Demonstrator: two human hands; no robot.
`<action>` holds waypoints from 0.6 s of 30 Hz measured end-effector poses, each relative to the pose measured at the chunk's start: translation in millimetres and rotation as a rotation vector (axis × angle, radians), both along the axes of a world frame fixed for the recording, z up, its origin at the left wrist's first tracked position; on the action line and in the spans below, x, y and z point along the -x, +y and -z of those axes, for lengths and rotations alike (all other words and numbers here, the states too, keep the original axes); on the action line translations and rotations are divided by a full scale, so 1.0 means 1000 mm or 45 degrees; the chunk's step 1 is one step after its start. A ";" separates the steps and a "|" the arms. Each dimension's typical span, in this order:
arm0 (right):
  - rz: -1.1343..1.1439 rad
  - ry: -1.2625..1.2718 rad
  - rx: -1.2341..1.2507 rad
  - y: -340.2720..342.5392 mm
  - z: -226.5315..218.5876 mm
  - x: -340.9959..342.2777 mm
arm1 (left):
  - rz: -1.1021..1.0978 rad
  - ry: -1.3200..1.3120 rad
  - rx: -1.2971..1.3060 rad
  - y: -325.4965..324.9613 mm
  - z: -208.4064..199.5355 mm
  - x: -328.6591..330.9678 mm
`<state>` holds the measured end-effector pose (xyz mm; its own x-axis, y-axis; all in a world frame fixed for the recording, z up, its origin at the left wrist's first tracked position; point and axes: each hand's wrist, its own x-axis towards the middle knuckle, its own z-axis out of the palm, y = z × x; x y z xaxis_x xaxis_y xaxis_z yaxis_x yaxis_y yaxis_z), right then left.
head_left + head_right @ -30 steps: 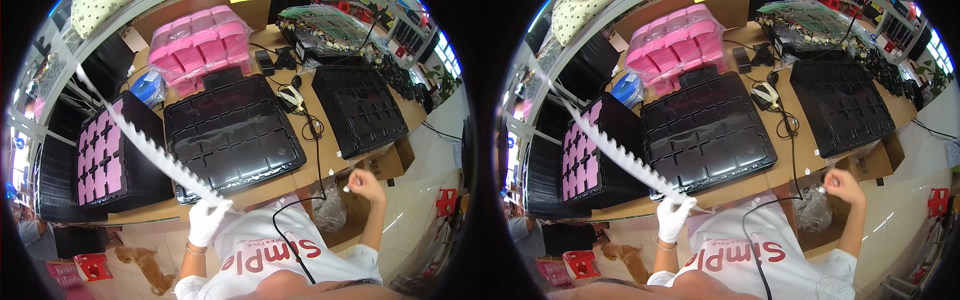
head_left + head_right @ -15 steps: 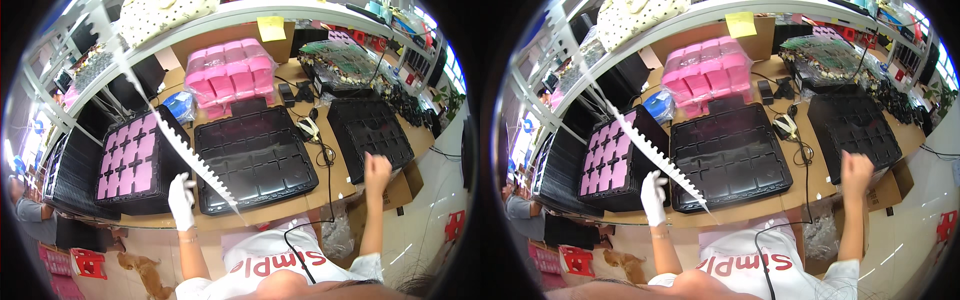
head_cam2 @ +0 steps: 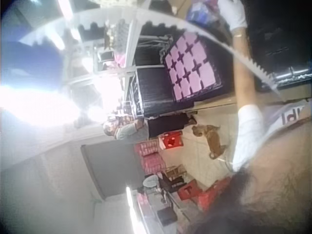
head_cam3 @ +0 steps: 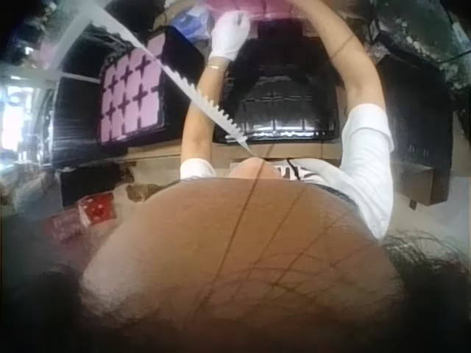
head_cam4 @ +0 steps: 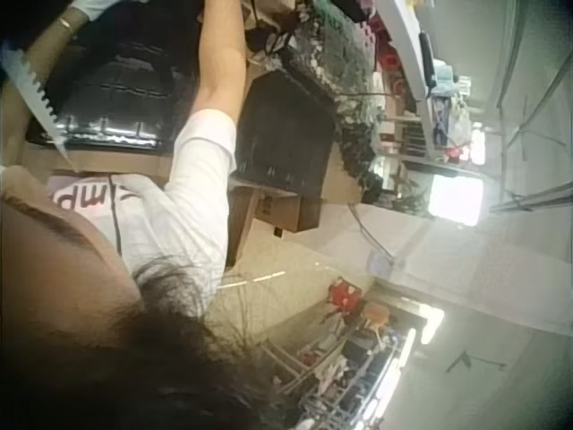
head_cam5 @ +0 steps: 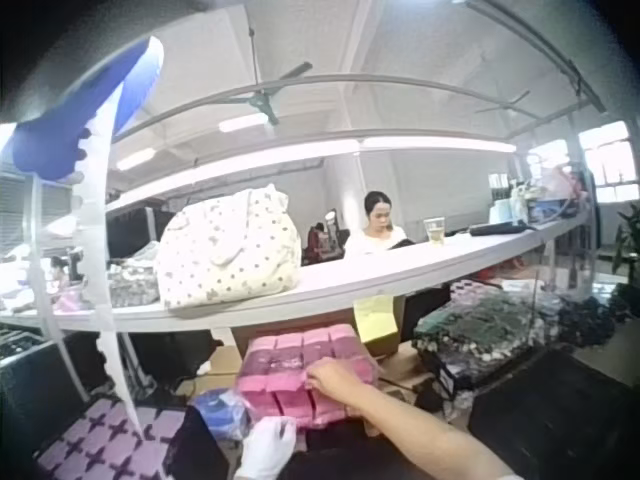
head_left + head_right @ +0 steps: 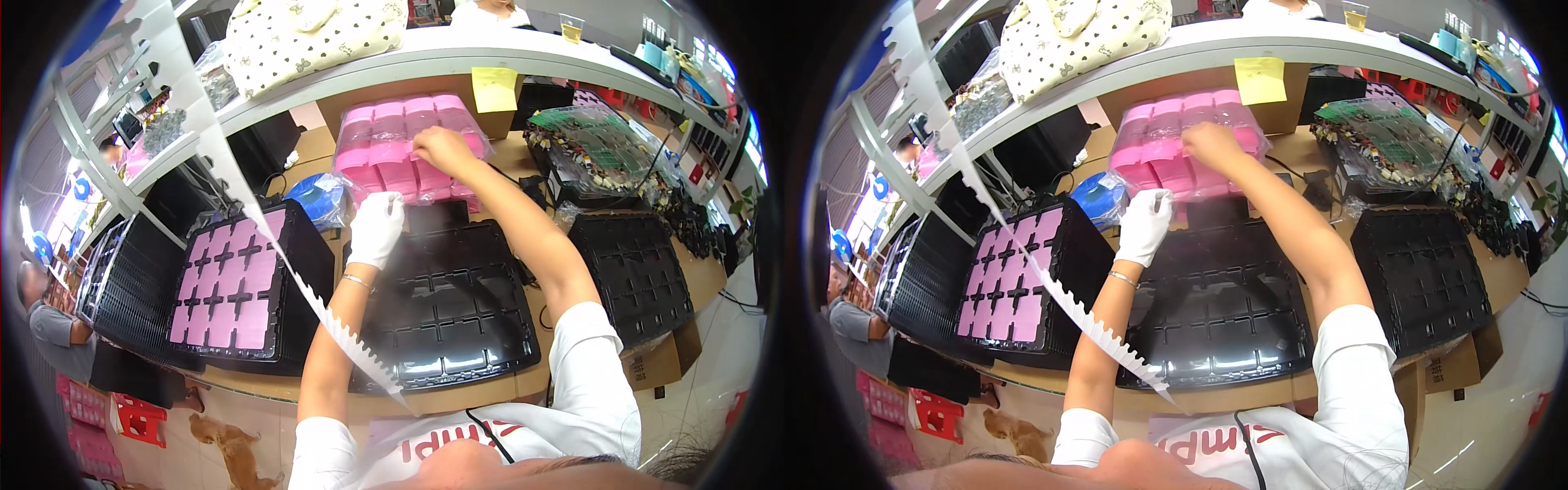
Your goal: The person places pink foam inserts into black plastic trays and secures them with white zip ties. The person repeats this process for multiple trays, stacking the completed units on the left side of the table.
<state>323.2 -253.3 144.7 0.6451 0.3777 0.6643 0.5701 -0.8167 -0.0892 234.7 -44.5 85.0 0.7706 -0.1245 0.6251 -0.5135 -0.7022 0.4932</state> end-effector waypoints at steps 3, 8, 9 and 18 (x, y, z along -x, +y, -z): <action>0.071 0.516 -0.428 -0.005 -0.018 -0.019 | 0.075 -0.276 -0.065 -0.012 -0.004 -0.008; 0.049 -0.267 -0.674 0.003 -0.021 -0.032 | 0.155 -0.872 -0.434 -0.054 -0.021 -0.055; -0.046 -0.418 -0.591 0.009 -0.027 -0.014 | 0.056 -0.878 -0.509 -0.057 -0.020 -0.067; -0.103 -0.335 -0.266 -0.006 0.023 0.172 | -0.050 -0.034 -0.733 -0.033 -0.018 -0.040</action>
